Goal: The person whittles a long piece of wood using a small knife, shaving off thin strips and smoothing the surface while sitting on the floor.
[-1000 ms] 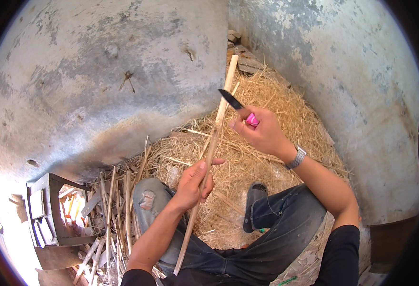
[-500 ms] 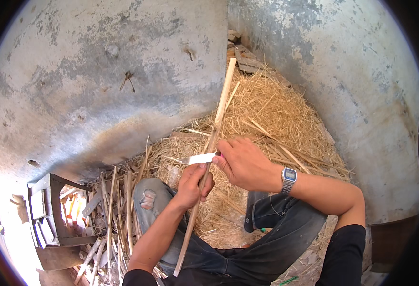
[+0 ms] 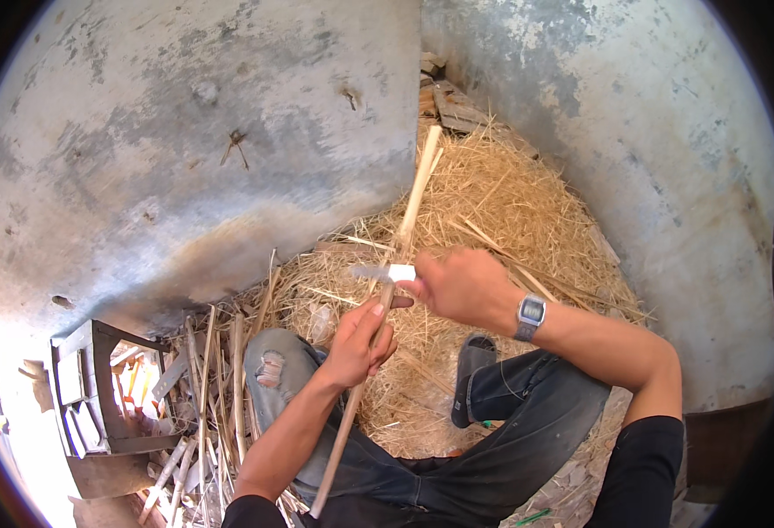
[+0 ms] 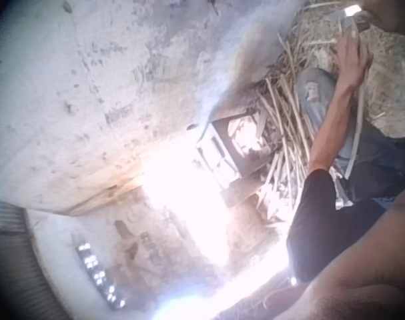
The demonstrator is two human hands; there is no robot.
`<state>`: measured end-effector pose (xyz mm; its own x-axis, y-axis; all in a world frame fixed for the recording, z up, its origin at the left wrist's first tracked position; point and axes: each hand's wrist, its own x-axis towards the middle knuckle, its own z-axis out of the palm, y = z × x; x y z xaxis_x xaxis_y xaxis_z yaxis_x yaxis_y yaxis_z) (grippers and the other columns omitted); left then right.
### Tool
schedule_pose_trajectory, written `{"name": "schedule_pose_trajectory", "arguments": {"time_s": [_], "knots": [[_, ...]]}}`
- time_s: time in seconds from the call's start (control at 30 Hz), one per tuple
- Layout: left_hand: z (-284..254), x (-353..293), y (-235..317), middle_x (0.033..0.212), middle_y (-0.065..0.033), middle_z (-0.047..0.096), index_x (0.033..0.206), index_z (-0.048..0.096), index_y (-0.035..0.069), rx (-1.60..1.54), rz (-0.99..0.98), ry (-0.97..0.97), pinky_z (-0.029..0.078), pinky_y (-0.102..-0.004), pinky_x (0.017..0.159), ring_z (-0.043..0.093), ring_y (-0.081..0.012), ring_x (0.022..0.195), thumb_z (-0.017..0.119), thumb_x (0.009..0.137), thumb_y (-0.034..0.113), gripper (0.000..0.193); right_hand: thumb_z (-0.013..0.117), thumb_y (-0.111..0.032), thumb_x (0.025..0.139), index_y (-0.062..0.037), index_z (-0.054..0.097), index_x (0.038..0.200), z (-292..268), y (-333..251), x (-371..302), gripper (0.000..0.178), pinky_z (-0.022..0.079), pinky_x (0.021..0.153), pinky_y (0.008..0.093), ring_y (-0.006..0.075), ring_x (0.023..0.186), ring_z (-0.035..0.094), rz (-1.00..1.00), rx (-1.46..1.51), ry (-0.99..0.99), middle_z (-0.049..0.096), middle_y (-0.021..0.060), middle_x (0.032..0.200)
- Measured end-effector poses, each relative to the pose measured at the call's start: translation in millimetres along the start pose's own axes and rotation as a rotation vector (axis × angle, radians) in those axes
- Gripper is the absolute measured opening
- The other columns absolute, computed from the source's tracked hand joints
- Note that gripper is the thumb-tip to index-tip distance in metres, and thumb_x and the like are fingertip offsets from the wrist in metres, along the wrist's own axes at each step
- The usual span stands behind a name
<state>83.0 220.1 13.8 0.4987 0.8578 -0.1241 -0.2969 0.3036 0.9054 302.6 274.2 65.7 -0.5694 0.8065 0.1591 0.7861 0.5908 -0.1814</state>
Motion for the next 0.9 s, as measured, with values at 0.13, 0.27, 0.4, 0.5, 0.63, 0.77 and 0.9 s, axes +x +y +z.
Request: {"name": "schedule_pose_trajectory", "arguments": {"time_s": [0.13, 0.27, 0.4, 0.5, 0.63, 0.77, 0.9], "knots": [[2, -2, -3, 0.052, 0.0041, 0.036, 0.138, 0.052, -0.006, -0.053, -0.053, -0.027, 0.03, -0.0215, 0.041, 0.032, -0.0074, 0.039, 0.031, 0.115, 0.028, 0.047, 0.05, -0.055, 0.105, -0.0098, 0.059, 0.082, 6, 25, 5, 0.052, 0.044, 0.039, 0.043, 0.0294, 0.037, 0.055, -0.009, -0.082, 0.055, 0.054, 0.0078, 0.046], [10, 6, 9, 0.049, 0.0043, 0.034, 0.137, 0.053, -0.007, -0.064, -0.03, 0.028, 0.029, -0.0221, 0.038, 0.031, -0.0078, 0.036, 0.031, 0.114, 0.028, 0.047, 0.05, -0.057, 0.104, -0.0106, 0.058, 0.08, -2, 30, 14, 0.053, 0.043, 0.039, 0.0398, 0.0264, 0.035, 0.053, 0.006, -0.114, 0.167, 0.053, 0.0066, 0.045], [1, -5, 7, 0.047, 0.0047, 0.033, 0.139, 0.052, -0.007, -0.274, -0.097, -0.025, 0.027, -0.0223, 0.036, 0.03, -0.0078, 0.033, 0.031, 0.114, 0.028, 0.048, 0.049, -0.053, 0.106, -0.0096, 0.058, 0.082, 6, 29, 9, 0.051, 0.04, 0.038, 0.0391, 0.0245, 0.035, 0.052, -0.097, -0.104, 0.206, 0.052, 0.0068, 0.045], [-2, -10, 15, 0.048, 0.0035, 0.035, 0.141, 0.049, -0.009, -0.349, -0.081, -0.079, 0.029, -0.0225, 0.038, 0.029, -0.0074, 0.035, 0.028, 0.114, 0.025, 0.048, 0.048, -0.047, 0.109, -0.0092, 0.057, 0.083, -4, 64, 22, 0.047, 0.037, 0.037, 0.0385, 0.0232, 0.035, 0.049, 0.19, 0.203, 0.364, 0.049, 0.0059, 0.046], [-4, -13, 12, 0.046, 0.0044, 0.034, 0.142, 0.05, -0.007, -0.258, -0.035, -0.039, 0.027, -0.0225, 0.036, 0.03, -0.0076, 0.033, 0.028, 0.114, 0.028, 0.05, 0.05, -0.042, 0.109, -0.0074, 0.057, 0.088, -7, 61, 13, 0.041, 0.035, 0.041, 0.0358, 0.0219, 0.04, 0.051, 0.241, 0.347, 0.386, 0.05, 0.0039, 0.051], [-6, -11, 11, 0.046, 0.0036, 0.035, 0.143, 0.049, -0.007, -0.171, 0.002, -0.017, 0.03, -0.0217, 0.038, 0.03, -0.008, 0.033, 0.03, 0.114, 0.029, 0.05, 0.055, -0.041, 0.107, -0.0062, 0.059, 0.102, -3, 41, 17, 0.035, 0.038, 0.046, 0.0362, 0.0197, 0.044, 0.051, 0.18, 0.435, 0.272, 0.051, 0.0027, 0.052], [0, -8, 10, 0.046, 0.0033, 0.036, 0.143, 0.049, -0.007, -0.1, 0.036, -0.036, 0.03, -0.0217, 0.039, 0.031, -0.0079, 0.033, 0.032, 0.114, 0.03, 0.049, 0.059, -0.04, 0.106, -0.0053, 0.06, 0.108, 12, 59, 24, 0.035, 0.037, 0.048, 0.035, 0.0135, 0.046, 0.042, 0.239, 0.624, 0.266, 0.048, -0.0015, 0.056]]}}
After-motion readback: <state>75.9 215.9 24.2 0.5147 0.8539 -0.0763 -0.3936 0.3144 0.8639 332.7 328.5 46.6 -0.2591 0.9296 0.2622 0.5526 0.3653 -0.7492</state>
